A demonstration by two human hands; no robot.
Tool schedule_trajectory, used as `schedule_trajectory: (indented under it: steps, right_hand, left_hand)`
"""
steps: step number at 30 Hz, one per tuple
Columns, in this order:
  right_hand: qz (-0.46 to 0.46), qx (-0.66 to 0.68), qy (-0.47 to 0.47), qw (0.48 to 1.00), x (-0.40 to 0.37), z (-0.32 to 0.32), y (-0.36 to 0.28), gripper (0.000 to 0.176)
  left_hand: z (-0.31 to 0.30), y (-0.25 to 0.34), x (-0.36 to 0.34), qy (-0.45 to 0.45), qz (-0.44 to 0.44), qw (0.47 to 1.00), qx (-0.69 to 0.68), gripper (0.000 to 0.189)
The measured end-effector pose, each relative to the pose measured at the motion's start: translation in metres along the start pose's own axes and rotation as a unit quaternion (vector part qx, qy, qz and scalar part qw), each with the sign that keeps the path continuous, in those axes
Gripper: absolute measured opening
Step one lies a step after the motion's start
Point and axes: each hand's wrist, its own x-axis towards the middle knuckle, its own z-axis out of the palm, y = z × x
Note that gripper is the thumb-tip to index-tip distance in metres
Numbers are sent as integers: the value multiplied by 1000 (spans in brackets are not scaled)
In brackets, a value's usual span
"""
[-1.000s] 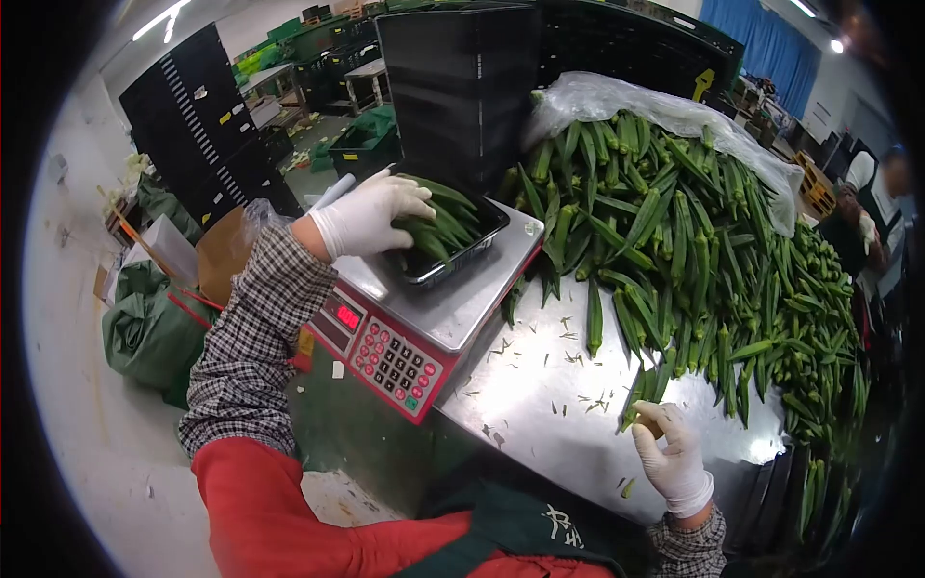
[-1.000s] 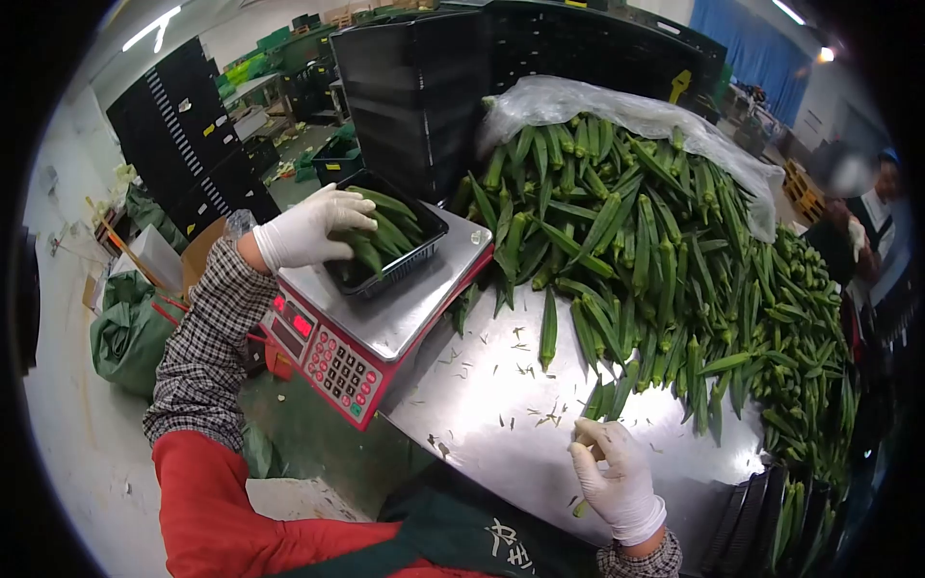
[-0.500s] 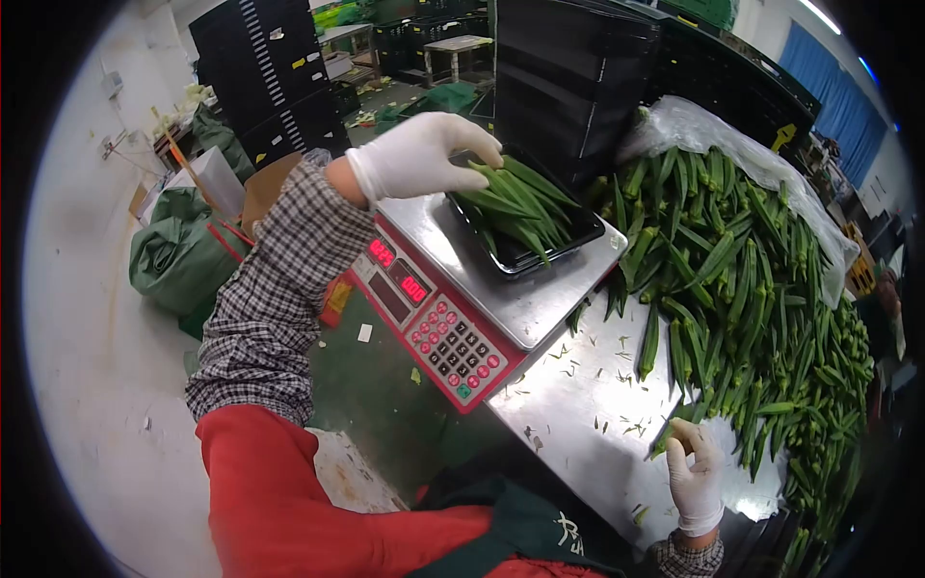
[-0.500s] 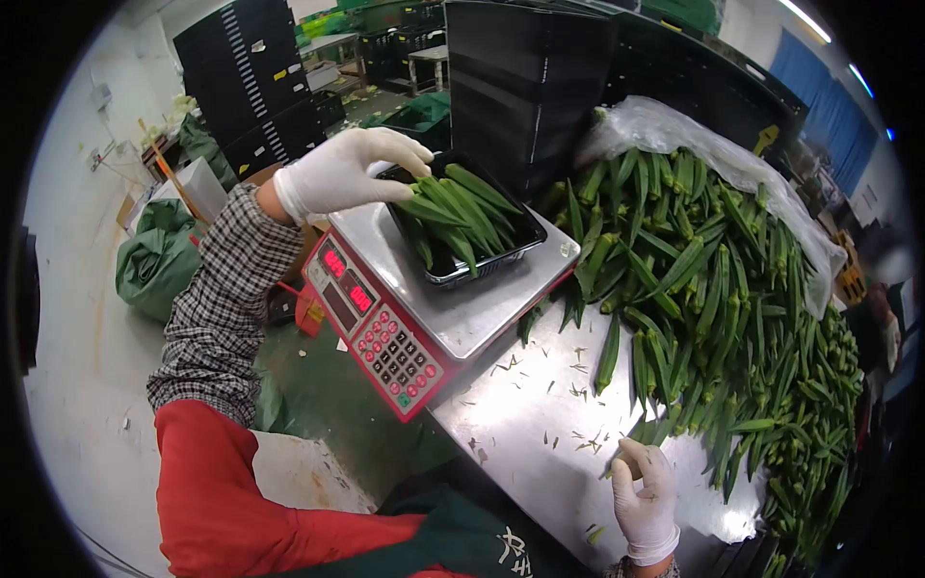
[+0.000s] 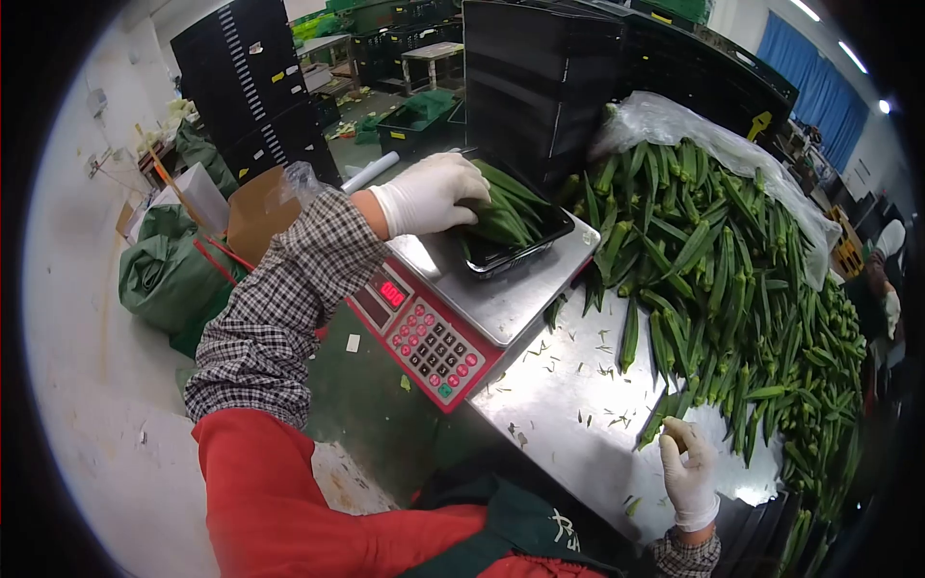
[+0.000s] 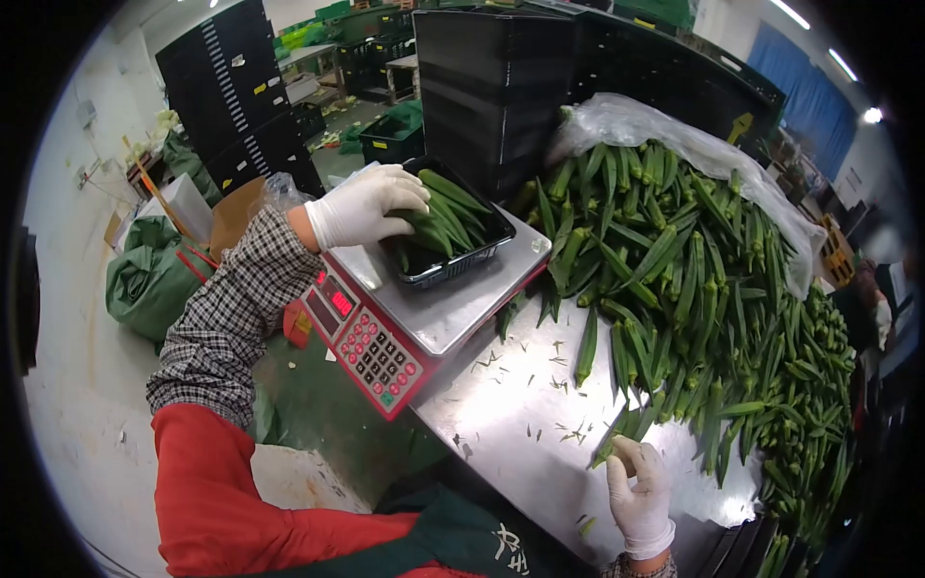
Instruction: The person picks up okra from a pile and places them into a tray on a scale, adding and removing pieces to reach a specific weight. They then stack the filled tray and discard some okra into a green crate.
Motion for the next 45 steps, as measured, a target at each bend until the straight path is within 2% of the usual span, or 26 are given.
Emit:
schedule_trajectory:
  steps: [2, 3, 5, 7, 10, 14, 24, 31, 35, 38, 42, 45]
  right_hand:
    - [0, 4, 3, 1000, -1, -1, 4, 22]
    - [0, 5, 3, 1000, -2, -1, 6, 22]
    - [2, 11, 2, 1000, -3, -2, 7, 21]
    - [2, 16, 3, 1000, -4, -3, 8, 21]
    - [1, 19, 5, 1000, -6, -5, 9, 20]
    - [8, 20, 7, 1000, -9, -7, 7, 20]
    - [59, 31, 3, 998, -21, -15, 18, 19]
    - [42, 21, 11, 999, -22, -14, 17, 19]
    - [20, 22, 28, 999, -20, -10, 21, 20]
    - [18, 24, 30, 999, -18, -9, 17, 20]
    - [-20, 45, 20, 999, -15, -6, 5, 20]
    - [3, 68, 20, 997, -22, -6, -1, 19]
  left_hand:
    - [-4, -5, 1, 26, -30, 998, -51, 28]
    - [-10, 2, -1, 63, -75, 992, -74, 28]
    - [-29, 11, 1, 74, -128, 976, -161, 26]
    - [-37, 10, 0, 106, -152, 960, -212, 25]
    - [-47, 12, 2, 149, -120, 962, -197, 25]
    - [-55, 19, 4, 151, -41, 986, -52, 26]
    - [-41, 16, 4, 153, -31, 987, 47, 22]
    - [-37, 18, 4, 166, -6, 982, 94, 20]
    - [-35, 30, 8, 210, 34, 973, 87, 32]
    - [-34, 81, 26, 244, 157, 955, 58, 37]
    - [5, 152, 59, 186, 291, 938, -27, 28]
    - [59, 186, 92, 110, 351, 929, -33, 17]
